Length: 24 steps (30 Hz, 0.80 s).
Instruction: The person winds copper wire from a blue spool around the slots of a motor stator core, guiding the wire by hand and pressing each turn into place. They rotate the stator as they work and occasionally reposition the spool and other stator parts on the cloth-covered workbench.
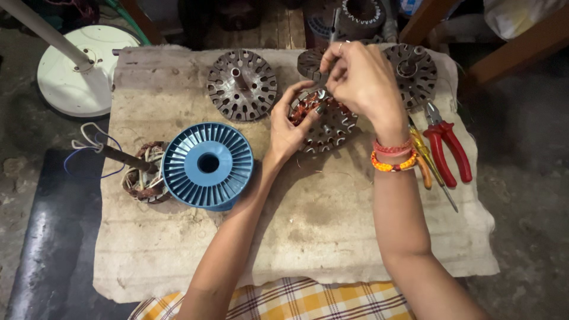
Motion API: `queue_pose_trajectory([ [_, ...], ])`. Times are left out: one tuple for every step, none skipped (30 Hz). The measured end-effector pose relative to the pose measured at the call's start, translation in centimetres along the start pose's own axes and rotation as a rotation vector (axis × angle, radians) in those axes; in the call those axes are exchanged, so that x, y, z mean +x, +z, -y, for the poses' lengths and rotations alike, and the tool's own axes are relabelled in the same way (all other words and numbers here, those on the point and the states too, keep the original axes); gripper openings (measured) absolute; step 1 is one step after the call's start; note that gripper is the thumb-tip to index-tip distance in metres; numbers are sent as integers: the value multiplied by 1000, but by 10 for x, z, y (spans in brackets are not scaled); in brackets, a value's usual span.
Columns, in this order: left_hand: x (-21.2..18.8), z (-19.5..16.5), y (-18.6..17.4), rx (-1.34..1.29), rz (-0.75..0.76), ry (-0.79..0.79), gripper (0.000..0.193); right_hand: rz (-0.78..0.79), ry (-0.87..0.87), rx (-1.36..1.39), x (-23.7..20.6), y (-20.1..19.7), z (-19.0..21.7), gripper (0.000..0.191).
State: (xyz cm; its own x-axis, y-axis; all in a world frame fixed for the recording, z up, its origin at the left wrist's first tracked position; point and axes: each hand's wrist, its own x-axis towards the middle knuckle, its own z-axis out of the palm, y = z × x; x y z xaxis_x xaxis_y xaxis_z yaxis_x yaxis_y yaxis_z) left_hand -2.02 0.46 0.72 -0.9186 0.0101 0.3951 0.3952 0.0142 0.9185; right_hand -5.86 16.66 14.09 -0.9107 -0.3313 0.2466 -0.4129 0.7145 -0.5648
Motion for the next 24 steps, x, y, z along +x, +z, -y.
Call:
queue_pose_trajectory([
  [1,1,-1,3,8,7,49,-2,-28,40,1,1,0,19],
  [1,3,-1,6,15,14,47,-5,-56,80,2,2,-1,18],
  [1,4,-1,-3,15,11,47,-6,-85,120,3,2,-2,16],
  [1,5,0,-12,13,7,46,6,-78,139,4,2,-4,18],
  [1,7,0,-20,11,4,46,18,-71,158,5,3,-4,19],
  [1,8,0,-15,10,-12,46,31,-64,178,6,4,-4,20],
  [1,9,0,-11,10,-29,46,14,-70,173,7,6,-4,17],
  [1,9,1,-6,9,-44,46,-3,-77,166,8,8,-5,15],
  [1,10,0,-23,9,-30,45,-21,-84,160,9,11,-4,13],
  [1,10,0,-38,9,-16,45,-30,-93,163,10,12,-4,13],
  [1,10,0,-53,8,-1,45,-39,-102,166,11,14,-3,14],
  [1,9,1,-60,6,-4,45,-47,-112,169,11,15,-3,14],
  [1,9,1,-67,4,-6,45,-45,-108,166,11,15,-3,14],
  [1,9,1,-74,2,-10,45,-42,-103,163,11,16,-3,15],
  [1,8,1,-65,2,-4,45,-39,-99,160,10,16,-4,15],
  [2,7,2,-55,1,1,45,-31,-73,127,10,15,-5,16],
  [2,7,1,-47,0,8,45,-22,-49,93,9,16,-7,17],
  [2,6,1,-44,0,5,45,-13,-24,60,10,16,-8,19],
  [2,5,1,-40,-1,2,45,-30,-35,65,10,18,-10,19],
  [2,4,2,-37,-2,-1,45,-48,-46,70,11,19,-12,20],
  [2,3,1,-24,3,-8,46,-65,-58,74,13,22,-14,20],
  [2,3,1,-10,7,-16,46,-92,-85,88,15,27,-14,21],
  [2,3,1,4,12,-23,47,-120,-113,101,19,33,-15,22],
  [2,3,1,-1,11,-50,48,-147,-141,114,21,36,-16,22],
])
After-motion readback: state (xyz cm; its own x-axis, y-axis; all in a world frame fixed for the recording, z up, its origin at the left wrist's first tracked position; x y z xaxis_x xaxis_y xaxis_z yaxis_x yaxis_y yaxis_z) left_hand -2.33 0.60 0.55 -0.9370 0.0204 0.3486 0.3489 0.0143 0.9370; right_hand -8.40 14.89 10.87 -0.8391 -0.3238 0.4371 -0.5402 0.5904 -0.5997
